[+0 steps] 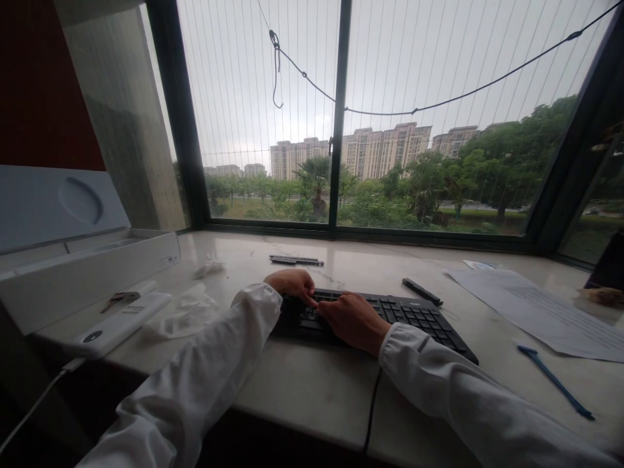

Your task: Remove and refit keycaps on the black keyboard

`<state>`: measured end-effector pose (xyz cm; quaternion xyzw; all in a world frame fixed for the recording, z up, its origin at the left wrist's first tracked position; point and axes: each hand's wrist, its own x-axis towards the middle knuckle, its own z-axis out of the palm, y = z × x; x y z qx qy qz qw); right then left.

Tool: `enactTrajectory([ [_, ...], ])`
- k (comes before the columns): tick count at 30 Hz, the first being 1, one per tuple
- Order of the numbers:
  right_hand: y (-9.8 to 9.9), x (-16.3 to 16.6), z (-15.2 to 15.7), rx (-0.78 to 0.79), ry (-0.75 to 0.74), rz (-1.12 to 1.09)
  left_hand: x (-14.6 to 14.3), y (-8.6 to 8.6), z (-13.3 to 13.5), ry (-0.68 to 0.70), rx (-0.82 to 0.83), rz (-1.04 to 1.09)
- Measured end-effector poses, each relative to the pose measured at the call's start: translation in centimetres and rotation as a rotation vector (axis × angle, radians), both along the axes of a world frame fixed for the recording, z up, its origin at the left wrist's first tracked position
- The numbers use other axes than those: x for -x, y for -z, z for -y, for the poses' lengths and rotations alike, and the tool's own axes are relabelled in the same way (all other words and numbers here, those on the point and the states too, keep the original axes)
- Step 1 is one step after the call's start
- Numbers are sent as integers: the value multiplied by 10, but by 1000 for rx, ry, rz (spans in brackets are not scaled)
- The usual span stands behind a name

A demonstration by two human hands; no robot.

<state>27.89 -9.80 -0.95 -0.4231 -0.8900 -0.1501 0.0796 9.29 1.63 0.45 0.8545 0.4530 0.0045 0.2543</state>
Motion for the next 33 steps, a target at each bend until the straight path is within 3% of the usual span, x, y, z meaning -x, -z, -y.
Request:
enactTrajectory([
  [5, 3, -2, -3, -12, 6, -17, 2, 2, 5, 2, 9, 40],
  [9, -1, -8, -7, -15, 19, -38, 12, 3, 3, -23, 23, 236],
  [12, -7, -14, -9, -69, 108, -86, 25, 4, -6, -192, -83, 433],
  [15, -11, -17, -8, -73, 126, -168, 40, 5, -17, -430, -232, 502],
  [18, -8, -15, -5, -28, 29, -226, 53, 10, -26, -592, -350, 449],
  [22, 0, -12, -2, 92, -104, -193, 61, 16, -31, -696, -470, 315],
  [33, -1, -27, -11, 98, -52, -226, 66, 22, -31, -742, -650, 62],
])
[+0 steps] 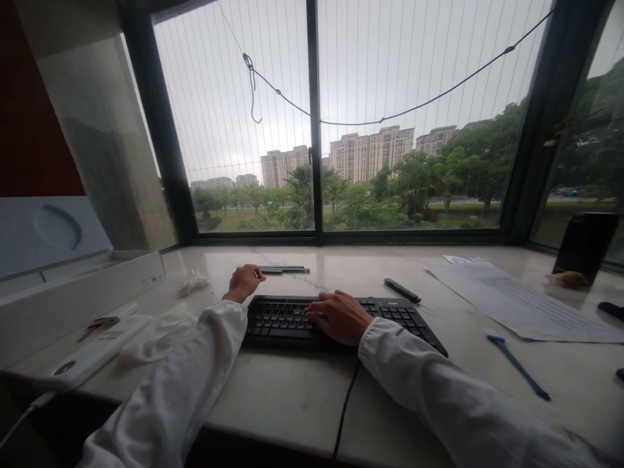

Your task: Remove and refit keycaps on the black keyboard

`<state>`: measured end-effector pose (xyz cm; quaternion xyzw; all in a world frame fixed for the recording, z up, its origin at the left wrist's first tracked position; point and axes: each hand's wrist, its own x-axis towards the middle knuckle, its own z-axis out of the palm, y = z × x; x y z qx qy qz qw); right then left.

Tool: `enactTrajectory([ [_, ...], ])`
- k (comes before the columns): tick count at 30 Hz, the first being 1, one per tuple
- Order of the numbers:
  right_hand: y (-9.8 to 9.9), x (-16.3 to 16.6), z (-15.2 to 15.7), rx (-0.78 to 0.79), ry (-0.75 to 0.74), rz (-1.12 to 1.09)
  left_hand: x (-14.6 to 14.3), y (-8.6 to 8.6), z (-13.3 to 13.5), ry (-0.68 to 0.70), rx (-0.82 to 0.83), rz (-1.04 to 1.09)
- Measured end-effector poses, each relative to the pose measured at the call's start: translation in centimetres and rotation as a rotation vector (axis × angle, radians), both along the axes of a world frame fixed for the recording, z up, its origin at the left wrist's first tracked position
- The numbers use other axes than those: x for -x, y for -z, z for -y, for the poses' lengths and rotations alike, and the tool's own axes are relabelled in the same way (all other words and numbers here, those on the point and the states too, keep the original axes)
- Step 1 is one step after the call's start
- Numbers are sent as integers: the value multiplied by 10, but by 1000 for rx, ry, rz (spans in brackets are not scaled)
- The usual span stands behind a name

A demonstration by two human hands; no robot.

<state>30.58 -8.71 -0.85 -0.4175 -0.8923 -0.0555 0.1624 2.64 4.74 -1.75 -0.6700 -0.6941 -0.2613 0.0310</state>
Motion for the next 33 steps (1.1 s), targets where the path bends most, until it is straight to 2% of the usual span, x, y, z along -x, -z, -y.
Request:
enactTrajectory([
  [5, -1, 0, 1, -1, -12, 32, 1, 5, 0, -7, -47, -129],
  [8, -2, -2, -1, -66, 14, 24, 3, 8, 1, 20, -87, -175],
  [11, -2, -5, -5, -160, 77, -11, 5, 11, 0, 90, -76, -225],
  [15, -2, -9, -10, -206, 137, -6, 4, 10, -7, 177, -48, -283],
  [21, -3, -10, -14, -269, 142, -35, -19, -9, -29, 148, 20, -350],
  [24, -2, -13, -18, -247, 163, -28, -32, -15, -44, 187, 69, -452],
  [28, 0, -15, -21, -221, 169, -25, -41, -11, -59, 226, 61, -632],
  [33, 1, -15, -22, -235, 140, -30, -45, -3, -63, 235, 42, -689],
])
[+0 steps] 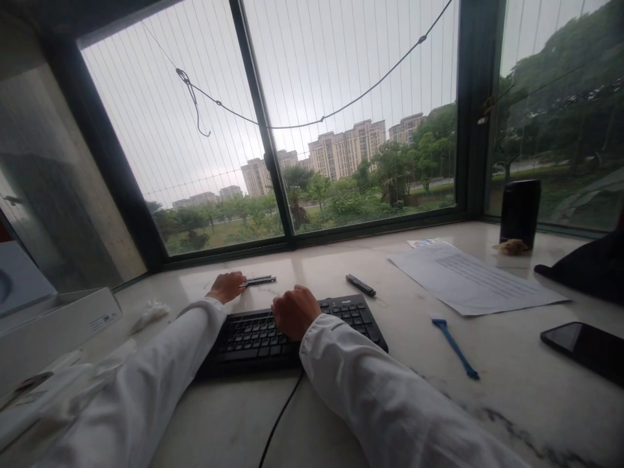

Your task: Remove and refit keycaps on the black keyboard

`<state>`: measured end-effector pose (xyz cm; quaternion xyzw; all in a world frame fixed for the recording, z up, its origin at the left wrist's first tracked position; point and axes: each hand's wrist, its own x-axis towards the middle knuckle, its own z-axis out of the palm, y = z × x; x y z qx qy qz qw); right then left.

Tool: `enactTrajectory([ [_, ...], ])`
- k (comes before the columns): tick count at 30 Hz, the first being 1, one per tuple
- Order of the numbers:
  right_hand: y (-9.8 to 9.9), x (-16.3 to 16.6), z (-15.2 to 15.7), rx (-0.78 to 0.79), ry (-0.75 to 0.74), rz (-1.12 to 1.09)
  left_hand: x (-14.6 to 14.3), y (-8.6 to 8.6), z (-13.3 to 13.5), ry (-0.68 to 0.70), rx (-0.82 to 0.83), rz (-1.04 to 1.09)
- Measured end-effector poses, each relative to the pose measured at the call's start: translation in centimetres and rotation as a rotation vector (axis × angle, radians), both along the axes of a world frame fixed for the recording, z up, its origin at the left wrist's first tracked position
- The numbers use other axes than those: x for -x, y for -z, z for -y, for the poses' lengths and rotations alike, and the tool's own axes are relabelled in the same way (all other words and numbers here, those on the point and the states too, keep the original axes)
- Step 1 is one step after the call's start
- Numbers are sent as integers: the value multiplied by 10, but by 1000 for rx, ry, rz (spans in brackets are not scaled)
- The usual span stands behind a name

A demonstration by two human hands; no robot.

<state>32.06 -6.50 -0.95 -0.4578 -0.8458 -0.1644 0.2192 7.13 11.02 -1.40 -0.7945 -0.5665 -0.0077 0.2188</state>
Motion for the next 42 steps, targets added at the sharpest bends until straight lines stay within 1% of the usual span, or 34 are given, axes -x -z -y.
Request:
enactTrajectory([
  [7, 1, 0, 0, 13, 4, 0, -4, 6, 8, -3, -43, -3],
  [10, 1, 0, -1, -3, 5, -16, -4, 3, 14, 6, -86, 35],
  [12, 0, -1, -1, -8, 8, -15, -6, -4, 19, 27, -132, 103],
  [14, 0, -1, 0, 3, 15, -2, -9, -14, 27, 35, -191, 195],
  [16, 0, 0, 1, 24, 30, 9, -14, -27, 37, 9, -250, 282],
  [18, 1, 0, 3, 34, 47, 13, -20, -37, 49, -29, -262, 364],
  [20, 1, 1, 5, 25, 60, 12, -26, -43, 62, -33, -169, 421],
  [22, 1, 2, 6, 21, 71, 22, -30, -42, 73, 22, -129, 446],
  [25, 0, 3, 8, 33, 101, 50, -30, -32, 86, 105, -99, 463],
  [28, -1, 8, 11, 25, 114, 77, -25, -20, 93, 188, -62, 519],
  [30, -1, 12, 13, 9, 111, 90, -23, -13, 97, 298, 21, 603],
  [32, 0, 17, 16, -8, 95, 97, -26, -8, 102, 454, 159, 717],
  [34, 0, 21, 18, -18, 71, 106, -32, -5, 108, 583, 283, 829],
  [36, 1, 25, 19, -15, 54, 125, -37, -6, 112, 689, 352, 923],
  [37, 2, 26, 20, -12, 46, 133, -38, -7, 113, 705, 381, 959],
  [39, 3, 28, 20, -11, 38, 143, -35, -11, 113, 678, 449, 1016],
  [42, 6, 28, 19, -18, 46, 151, -22, -19, 110, 632, 605, 1025],
])
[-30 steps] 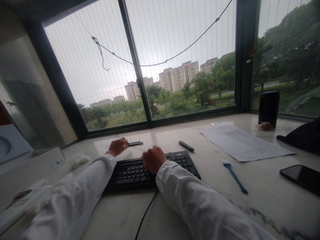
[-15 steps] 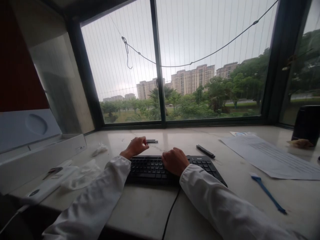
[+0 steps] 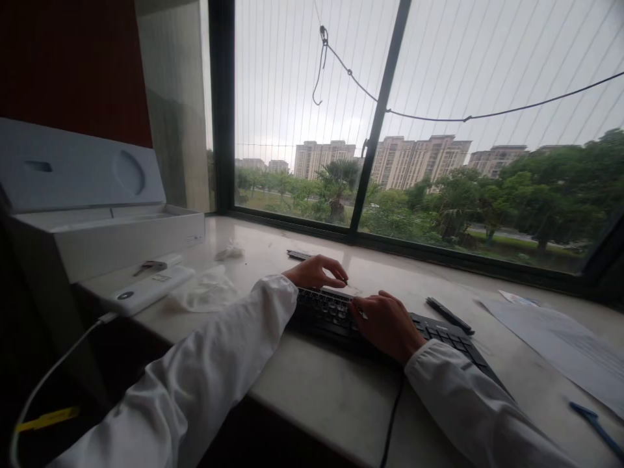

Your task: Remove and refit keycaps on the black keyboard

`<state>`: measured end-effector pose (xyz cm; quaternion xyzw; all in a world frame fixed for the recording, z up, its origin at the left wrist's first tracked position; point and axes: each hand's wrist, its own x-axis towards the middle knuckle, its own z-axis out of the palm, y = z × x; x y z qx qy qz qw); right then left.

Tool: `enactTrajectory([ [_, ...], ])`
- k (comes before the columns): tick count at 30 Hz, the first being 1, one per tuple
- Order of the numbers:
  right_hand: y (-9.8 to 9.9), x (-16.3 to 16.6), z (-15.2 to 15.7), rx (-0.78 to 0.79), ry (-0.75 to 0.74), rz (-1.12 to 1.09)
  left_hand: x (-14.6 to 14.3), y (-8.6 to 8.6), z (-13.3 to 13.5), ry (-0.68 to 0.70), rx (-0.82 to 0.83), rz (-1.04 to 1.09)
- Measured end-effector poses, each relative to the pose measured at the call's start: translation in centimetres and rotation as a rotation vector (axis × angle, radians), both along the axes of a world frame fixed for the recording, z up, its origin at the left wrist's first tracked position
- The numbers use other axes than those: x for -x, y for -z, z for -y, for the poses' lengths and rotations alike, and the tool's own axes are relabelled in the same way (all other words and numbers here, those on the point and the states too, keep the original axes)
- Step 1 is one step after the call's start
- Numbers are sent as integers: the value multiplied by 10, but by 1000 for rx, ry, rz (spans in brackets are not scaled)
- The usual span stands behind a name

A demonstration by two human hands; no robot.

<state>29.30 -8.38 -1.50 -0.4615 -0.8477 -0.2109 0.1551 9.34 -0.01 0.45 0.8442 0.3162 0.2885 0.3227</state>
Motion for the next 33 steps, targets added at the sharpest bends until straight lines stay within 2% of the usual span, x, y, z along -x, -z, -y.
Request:
enactTrajectory([
  [3, 1, 0, 0, -1, 2, -1, 13, -10, 1, 77, 57, -97],
  [9, -1, 3, 5, 13, -11, 1, 20, -23, 7, 117, 12, -264],
  [16, -2, 4, 8, 9, -34, -10, 25, -16, -1, 133, 48, -424],
  [33, -3, 6, 11, 6, -43, -23, 25, -10, -4, 127, 63, -411],
])
